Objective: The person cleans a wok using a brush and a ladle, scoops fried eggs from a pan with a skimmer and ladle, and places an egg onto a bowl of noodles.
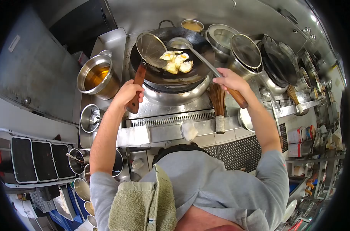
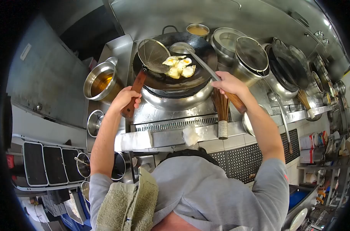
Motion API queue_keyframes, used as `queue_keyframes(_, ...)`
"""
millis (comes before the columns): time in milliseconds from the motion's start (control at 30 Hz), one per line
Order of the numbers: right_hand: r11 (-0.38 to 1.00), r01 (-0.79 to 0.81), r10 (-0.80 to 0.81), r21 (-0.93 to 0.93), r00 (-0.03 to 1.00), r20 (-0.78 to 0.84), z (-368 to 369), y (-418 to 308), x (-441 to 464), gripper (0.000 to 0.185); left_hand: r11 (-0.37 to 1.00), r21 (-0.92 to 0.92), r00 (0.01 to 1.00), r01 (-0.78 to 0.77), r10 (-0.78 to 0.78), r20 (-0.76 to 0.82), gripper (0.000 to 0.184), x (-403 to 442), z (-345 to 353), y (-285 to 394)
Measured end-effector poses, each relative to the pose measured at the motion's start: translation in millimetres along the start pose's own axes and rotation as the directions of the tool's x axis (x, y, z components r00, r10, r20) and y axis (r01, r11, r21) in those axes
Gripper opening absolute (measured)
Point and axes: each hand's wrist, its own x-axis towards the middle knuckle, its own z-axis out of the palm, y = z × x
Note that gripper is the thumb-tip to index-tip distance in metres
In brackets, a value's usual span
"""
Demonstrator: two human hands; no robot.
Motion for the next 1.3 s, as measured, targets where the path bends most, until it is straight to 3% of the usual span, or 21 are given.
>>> queue_keyframes(133,0.988,0.001,0.002,0.154,1.000,-0.017,12,10,23,0.018,0.998,-0.054,1.000,0.023,-0.024,-0.006,0.010,9,4,9)
queue_keyframes(267,0.982,0.005,0.009,0.187,0.997,-0.075,24,20,34,0.019,0.993,-0.074,0.995,0.097,-0.095,0.031,0.006,5,18,26)
queue_keyframes(467,0.931,-0.010,0.051,0.364,0.993,-0.102,39,26,37,0.018,0.995,-0.084,0.999,0.051,-0.051,0.003,0.005,14,31,25)
queue_keyframes(567,0.901,-0.003,0.057,0.435,0.992,-0.112,45,22,35,0.019,0.988,-0.139,0.996,0.069,-0.062,0.060,0.006,23,28,14)
queue_keyframes(767,0.904,-0.033,0.084,0.426,0.991,-0.101,50,13,36,0.016,0.989,-0.148,0.990,0.006,0.015,0.140,0.009,28,24,-11)
queue_keyframes(1000,0.900,-0.026,0.051,0.435,0.998,-0.047,28,8,38,0.017,0.943,-0.332,0.980,0.004,0.062,0.188,0.008,35,17,-26)
queue_keyframes(1167,0.868,-0.047,0.065,0.494,0.998,-0.019,14,-3,46,0.016,0.866,-0.489,0.948,0.105,0.062,0.312,0.011,53,2,-45)
queue_keyframes(1300,0.926,0.015,0.016,0.376,0.997,-0.080,10,-27,34,0.014,0.884,-0.467,0.945,0.012,0.142,0.293,0.008,23,7,-40)
